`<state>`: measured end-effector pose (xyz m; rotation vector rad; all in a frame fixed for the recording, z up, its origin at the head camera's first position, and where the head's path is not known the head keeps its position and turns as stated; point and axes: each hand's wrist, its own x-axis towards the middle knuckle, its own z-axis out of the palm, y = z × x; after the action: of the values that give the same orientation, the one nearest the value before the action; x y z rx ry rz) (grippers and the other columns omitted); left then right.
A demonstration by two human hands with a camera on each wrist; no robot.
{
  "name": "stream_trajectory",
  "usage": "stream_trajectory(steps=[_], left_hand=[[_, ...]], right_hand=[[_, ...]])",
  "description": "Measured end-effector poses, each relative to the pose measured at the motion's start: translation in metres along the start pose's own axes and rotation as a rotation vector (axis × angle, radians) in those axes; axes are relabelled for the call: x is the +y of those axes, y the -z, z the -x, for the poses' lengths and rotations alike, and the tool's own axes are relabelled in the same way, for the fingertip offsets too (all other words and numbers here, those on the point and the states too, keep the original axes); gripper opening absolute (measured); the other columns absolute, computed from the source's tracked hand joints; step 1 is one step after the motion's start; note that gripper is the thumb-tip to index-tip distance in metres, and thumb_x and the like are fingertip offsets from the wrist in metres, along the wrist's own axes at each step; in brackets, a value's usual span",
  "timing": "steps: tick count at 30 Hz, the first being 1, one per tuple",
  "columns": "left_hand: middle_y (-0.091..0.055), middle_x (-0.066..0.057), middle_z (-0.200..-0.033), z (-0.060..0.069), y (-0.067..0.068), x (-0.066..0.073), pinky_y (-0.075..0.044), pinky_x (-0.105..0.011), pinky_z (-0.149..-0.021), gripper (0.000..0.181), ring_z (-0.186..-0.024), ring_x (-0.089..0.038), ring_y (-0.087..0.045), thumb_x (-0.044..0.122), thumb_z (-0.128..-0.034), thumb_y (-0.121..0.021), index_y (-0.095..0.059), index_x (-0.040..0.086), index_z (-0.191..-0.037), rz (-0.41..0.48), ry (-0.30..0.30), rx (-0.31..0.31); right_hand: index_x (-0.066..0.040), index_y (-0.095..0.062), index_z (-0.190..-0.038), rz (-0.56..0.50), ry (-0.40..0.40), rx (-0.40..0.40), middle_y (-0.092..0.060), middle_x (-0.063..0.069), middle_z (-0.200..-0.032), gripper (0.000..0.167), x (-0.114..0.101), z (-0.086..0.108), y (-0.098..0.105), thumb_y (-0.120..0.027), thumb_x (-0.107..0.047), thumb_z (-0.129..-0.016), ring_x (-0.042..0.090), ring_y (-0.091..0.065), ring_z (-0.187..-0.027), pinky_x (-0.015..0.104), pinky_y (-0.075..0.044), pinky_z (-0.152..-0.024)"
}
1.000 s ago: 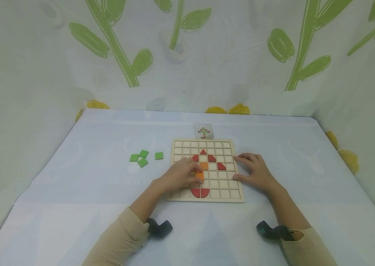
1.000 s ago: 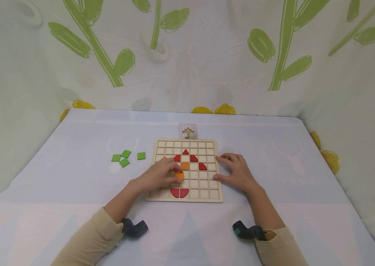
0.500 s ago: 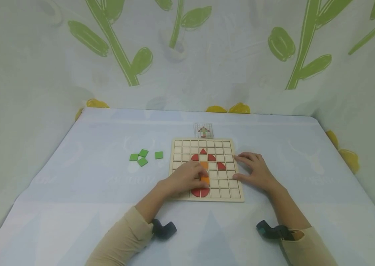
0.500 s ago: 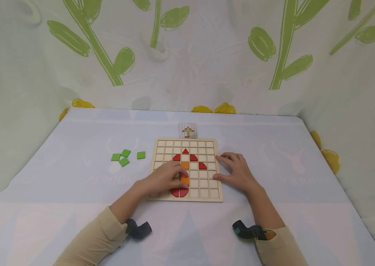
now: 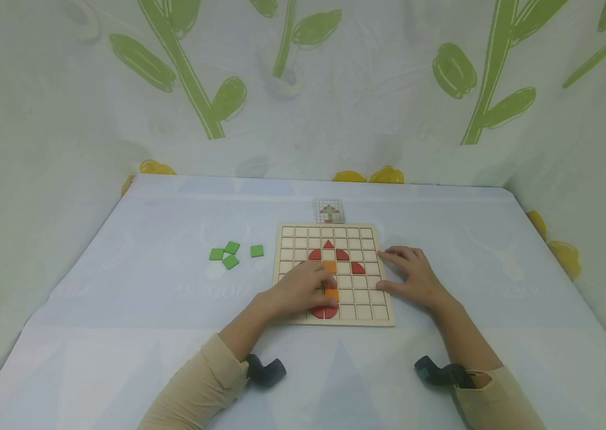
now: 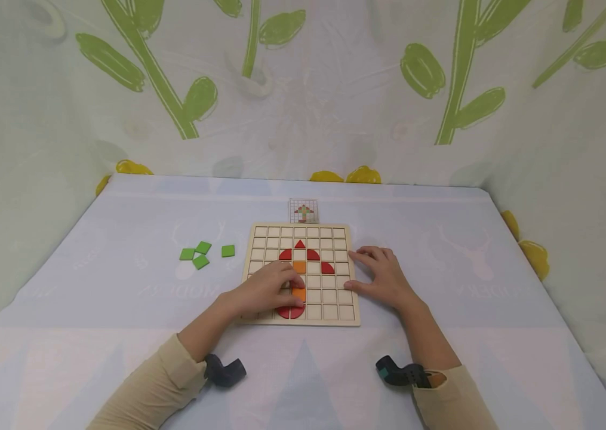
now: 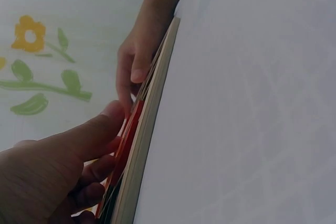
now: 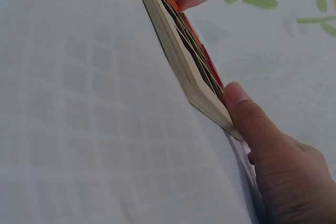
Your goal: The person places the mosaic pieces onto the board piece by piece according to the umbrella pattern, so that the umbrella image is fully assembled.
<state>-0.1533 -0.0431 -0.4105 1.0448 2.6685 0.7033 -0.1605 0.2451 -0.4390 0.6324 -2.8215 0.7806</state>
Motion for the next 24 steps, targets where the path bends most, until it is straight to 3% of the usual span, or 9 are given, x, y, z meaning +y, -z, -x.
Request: stream_trajectory(steps=[16,24], left_hand=[[-0.060,0.009,-0.099,-0.0001,-0.0022,-0.0029,-0.042,-0.027,-0.089,0.027,-0.098,-0.010,-0.051,0.037,-0.0845,-0.069,-0.069,0.019,-0.106,0.033,-0.001,0.015],[-0.063,0.009,-0.099,0.0015,0.0065,-0.0070,-0.044,-0.028,-0.085,0.032,-0.094,-0.008,-0.052,0.041,-0.0818,-0.071,-0.070,0.019,-0.105,0.080,0.055,0.012]], right_hand=[[-0.008,-0.058,-0.128,0.005,0.007,0.005,-0.050,0.017,-0.126,0.068,0.0006,0.0005,0.0003,-0.081,-0.034,-0.070,0.035,-0.039,-0.117,0.053,-0.033,-0.095],[-0.009,-0.058,-0.129,0.002,-0.017,-0.006,-0.050,0.016,-0.127,0.068,-0.0028,-0.0001,0.0001,-0.080,-0.035,-0.070,0.034,-0.038,-0.117,0.053,-0.034,-0.094]])
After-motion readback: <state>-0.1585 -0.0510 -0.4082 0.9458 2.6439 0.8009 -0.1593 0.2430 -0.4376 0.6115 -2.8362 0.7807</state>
